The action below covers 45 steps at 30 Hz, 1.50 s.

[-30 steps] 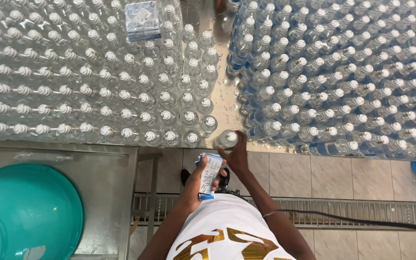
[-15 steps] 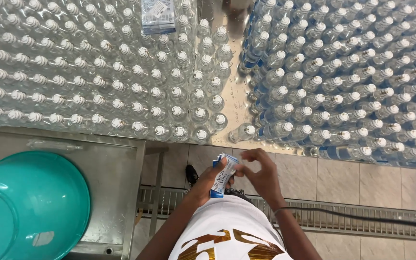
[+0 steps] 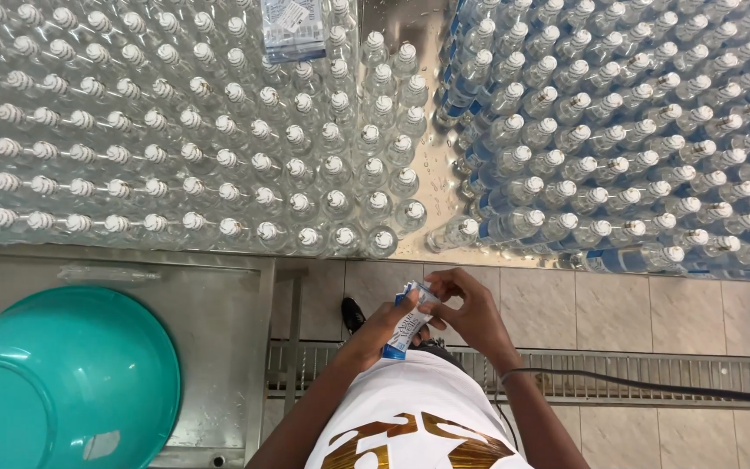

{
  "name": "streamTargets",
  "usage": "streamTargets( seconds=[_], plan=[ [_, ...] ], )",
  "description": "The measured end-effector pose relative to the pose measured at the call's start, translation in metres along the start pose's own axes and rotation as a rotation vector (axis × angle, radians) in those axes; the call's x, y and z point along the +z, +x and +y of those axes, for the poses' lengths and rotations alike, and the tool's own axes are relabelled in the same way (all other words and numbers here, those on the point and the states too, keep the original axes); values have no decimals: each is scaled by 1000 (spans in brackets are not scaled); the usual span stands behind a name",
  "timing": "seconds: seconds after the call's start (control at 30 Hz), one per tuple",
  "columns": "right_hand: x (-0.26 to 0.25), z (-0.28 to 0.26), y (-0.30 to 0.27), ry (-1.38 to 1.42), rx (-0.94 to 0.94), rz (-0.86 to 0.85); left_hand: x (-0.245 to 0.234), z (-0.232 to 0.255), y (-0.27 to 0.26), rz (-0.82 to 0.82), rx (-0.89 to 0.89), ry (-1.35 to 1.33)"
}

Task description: The person stands in a warehouse environment and applies labels to clear plastic bottles arranged in rows on a metal table. They hold a stack of labels in their left hand and use their right hand to peel and affix each label to a bottle cap. The person moves systematically along the rows, repeating the labeling process for multiple bottles.

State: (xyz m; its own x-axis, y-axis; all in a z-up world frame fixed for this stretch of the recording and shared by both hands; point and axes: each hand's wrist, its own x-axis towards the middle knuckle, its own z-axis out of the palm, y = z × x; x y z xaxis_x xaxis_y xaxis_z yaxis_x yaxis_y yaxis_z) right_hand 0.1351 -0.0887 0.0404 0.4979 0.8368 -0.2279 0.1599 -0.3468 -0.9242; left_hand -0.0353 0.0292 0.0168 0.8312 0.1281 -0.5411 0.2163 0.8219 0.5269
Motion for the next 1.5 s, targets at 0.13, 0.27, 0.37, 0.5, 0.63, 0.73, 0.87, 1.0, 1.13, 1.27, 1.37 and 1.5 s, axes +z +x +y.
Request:
streamTargets(
  seconds=[0.13, 0.27, 0.37, 0.5, 0.63, 0.73, 0.87, 1.0, 1.13, 1.27, 1.37, 1.5],
  plan=[
    [13, -13, -1, 22, 5, -7, 1, 25, -28, -2, 4, 84],
    [26, -17, 0, -3, -26, 4, -10, 34, -40, -44, -1, 146],
    [36, -24, 1, -54, -42, 54, -24, 31, -36, -53, -17, 185],
    [49, -31, -4, -132, -70, 136, -29, 31, -41, -17, -12, 80],
    [58, -38, -4, -215, -134, 97, -33, 25, -40, 2, 1, 13],
    [62, -30, 2, -286, -207, 3, -33, 26, -44, 55, 62, 77],
    [63, -31, 8, -259, -273, 123, -34, 33, -44, 20, 69, 6],
    [50, -30, -1, -266, -245, 122, -39, 19, -26, 89, 21, -100],
    [24, -19, -10, -282, -249, 149, -31, 22, -16, 114, -58, -83],
    [-9, 11, 0, -293, -245, 301, -27, 9, 3, 31, 47, -118],
    [-30, 26, 32, -227, -259, 460, -18, 9, 15, 35, 58, -130],
    [-45, 44, 81, 64, -178, 568, -10, 2, 26, 101, 76, -161]
  ],
)
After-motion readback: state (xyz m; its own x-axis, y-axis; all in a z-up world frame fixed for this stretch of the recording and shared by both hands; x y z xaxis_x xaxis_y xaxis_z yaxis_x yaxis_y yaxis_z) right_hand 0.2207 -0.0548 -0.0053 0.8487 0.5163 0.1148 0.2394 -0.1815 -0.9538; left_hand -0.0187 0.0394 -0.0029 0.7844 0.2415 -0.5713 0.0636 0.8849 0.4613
